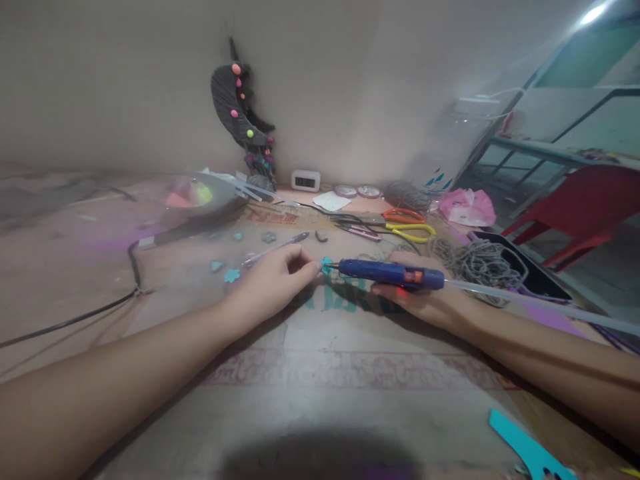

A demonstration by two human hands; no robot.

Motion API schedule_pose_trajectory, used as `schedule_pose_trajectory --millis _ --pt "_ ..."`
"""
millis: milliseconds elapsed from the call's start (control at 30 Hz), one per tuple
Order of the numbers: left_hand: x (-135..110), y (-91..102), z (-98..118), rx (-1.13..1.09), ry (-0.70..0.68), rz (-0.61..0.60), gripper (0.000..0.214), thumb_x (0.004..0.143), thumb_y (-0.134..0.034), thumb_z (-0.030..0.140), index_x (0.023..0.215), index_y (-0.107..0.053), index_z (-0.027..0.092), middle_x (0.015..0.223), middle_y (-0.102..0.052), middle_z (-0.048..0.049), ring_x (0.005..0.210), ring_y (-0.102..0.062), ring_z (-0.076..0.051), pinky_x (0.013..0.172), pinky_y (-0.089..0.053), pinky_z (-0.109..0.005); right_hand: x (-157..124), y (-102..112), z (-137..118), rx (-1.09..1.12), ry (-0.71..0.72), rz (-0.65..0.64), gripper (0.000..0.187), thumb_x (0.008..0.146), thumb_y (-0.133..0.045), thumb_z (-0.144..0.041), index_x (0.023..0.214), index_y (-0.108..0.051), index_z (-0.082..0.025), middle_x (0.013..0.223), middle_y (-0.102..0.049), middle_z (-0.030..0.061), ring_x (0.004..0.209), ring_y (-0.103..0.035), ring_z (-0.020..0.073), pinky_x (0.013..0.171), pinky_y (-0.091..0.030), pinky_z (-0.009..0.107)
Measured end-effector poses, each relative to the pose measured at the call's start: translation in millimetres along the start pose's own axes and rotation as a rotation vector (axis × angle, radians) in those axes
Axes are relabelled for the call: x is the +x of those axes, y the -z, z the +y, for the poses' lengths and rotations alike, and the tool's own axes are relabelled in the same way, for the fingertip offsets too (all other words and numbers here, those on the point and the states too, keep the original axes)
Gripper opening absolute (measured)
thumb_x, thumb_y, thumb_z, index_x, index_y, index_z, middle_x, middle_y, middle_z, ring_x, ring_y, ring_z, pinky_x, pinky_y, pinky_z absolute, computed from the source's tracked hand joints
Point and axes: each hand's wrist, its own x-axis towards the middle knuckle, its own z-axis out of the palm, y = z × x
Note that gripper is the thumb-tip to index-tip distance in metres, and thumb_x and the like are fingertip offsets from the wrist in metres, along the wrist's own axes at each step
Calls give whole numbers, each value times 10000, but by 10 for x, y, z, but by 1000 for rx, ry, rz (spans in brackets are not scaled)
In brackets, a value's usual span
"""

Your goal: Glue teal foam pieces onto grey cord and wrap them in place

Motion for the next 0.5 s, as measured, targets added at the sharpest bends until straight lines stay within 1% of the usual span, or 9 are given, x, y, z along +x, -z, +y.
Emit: schedule_pose_trajectory --millis 167,367,500 --pt "3 -13 -12 -65 37 17 267 912 -573 432 777 -584 202 725 -638 9 674 -593 -159 604 -415 -274 4 15 -24 -4 -22 11 211 847 -676 -438 773 -641 -243 732 -675 48 726 -651 246 635 -501 374" --pt "13 -13 -33 -74 26 33 264 895 -591 431 771 -590 198 727 -648 3 673 -592 -159 611 -419 -273 9 15 -36 -2 -54 26 241 838 -688 -464 752 -631 -247 699 -652 52 684 -630 240 584 -478 364" --pt "4 -5 -27 -68 33 38 259 898 -590 423 774 -584 196 738 -637 4 672 -581 -152 589 -405 -263 9 14 -32 37 -62 18 226 834 -684 -453 763 -636 -244 728 -654 61 725 -638 262 626 -489 385"
